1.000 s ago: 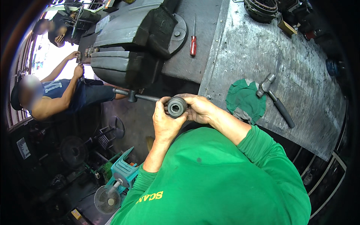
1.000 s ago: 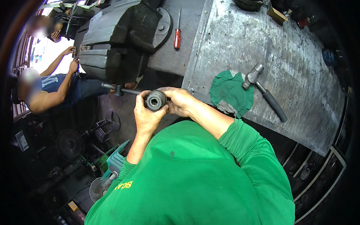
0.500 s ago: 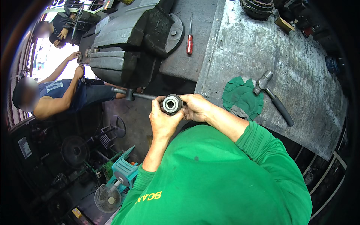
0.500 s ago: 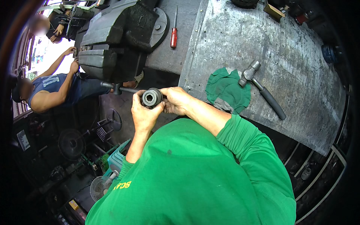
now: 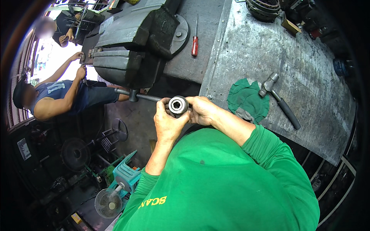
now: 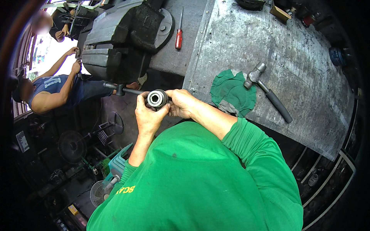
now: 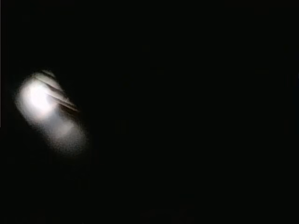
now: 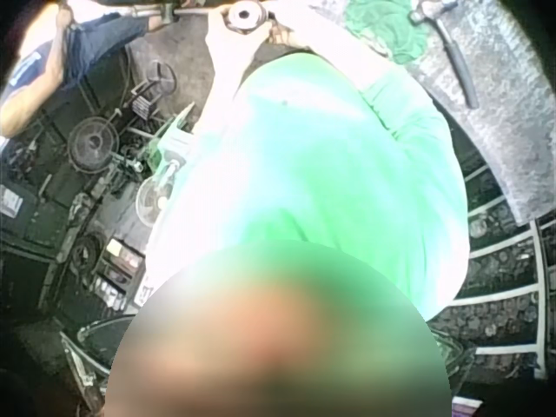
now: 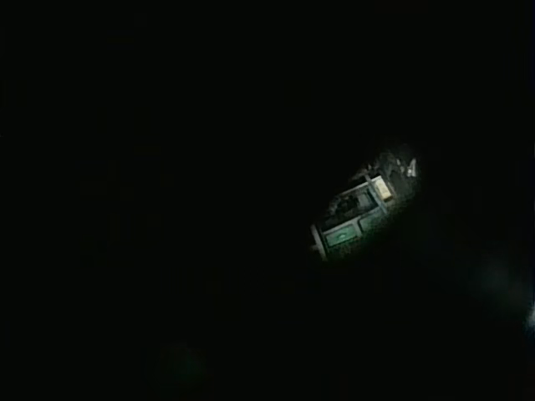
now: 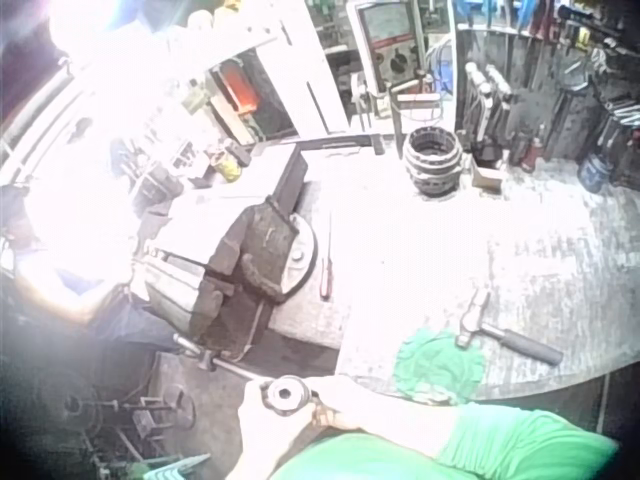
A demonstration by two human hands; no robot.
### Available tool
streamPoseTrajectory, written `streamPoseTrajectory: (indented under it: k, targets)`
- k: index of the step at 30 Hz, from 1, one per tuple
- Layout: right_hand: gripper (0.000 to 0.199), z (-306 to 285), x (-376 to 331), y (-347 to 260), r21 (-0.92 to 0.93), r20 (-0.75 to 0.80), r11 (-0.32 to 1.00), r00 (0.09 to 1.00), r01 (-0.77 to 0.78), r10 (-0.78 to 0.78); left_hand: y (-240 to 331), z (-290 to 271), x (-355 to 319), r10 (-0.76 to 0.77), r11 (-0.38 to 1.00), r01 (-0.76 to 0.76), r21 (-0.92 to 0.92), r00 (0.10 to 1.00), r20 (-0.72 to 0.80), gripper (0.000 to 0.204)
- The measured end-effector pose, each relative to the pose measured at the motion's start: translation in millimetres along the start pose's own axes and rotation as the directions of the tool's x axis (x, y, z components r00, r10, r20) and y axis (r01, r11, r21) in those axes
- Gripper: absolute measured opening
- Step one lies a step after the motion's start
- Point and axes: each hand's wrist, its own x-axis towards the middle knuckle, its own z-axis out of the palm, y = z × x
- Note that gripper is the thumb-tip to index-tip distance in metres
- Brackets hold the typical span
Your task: The person assembles a cylindrical metal part by inserting a pin and tapping it with a hammer. They repeatedly insert and remove the pin, inspect the fit, and use a hammer to drive the pin into place. The person also uses a screwdriver to adjust the part and wipes it with a cloth.
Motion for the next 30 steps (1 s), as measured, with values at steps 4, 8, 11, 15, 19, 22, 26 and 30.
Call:
streamPoseTrajectory:
  k: [4, 8, 11, 15, 19, 22, 26, 30]
  targets:
    - [0.024, -0.7, 1.4, 0.8, -0.001, -0.011, 1.0, 1.0, -0.001, 0.001, -0.1, -1.1, 0.7, -0.033, 0.999, 0.033, 0.004, 0.999, 0.011, 0.069]
    - [0.024, 0.4, 3.1, 0.6, 0.005, -0.026, 1.0, 1.0, -0.002, 0.002, 0.0, -2.5, 2.7, -0.022, 1.0, 0.022, 0.003, 1.0, 0.019, 0.07]
    - [0.024, 2.2, 2.6, -1.2, -0.007, -0.045, 1.0, 0.999, -0.017, 0.017, -0.2, -3.5, 4.7, -0.011, 1.0, 0.011, -0.009, 1.0, 0.023, 0.071]
    - [0.027, 4.9, 0.6, -4.3, -0.046, -0.053, 0.998, 0.998, -0.035, 0.032, 0.2, -5.1, 7.1, -0.015, 1.0, 0.015, -0.006, 1.0, 0.021, 0.073]
    - [0.032, 7.0, 0.5, -5.6, -0.065, -0.034, 0.996, 0.998, -0.064, 0.062, 1.2, -6.5, 9.0, -0.019, 1.0, 0.018, 0.015, 1.0, 0.02, 0.073]
    - [0.036, 6.6, 1.1, -5.2, -0.074, -0.014, 0.995, 0.997, -0.071, 0.07, 1.0, -6.9, 9.9, -0.015, 1.0, 0.014, 0.023, 1.0, 0.017, 0.072]
    - [0.038, 5.0, 1.9, -4.8, -0.084, 0.001, 0.994, 0.997, -0.073, 0.073, -1.6, -6.1, 11.3, -0.006, 0.999, 0.004, 0.048, 1.0, 0.026, 0.069]
    - [0.04, 6.0, 1.5, -5.3, -0.099, -0.022, 0.992, 0.997, -0.082, 0.08, -3.7, -5.0, 12.3, 0.012, 0.999, -0.013, 0.045, 1.0, 0.021, 0.068]
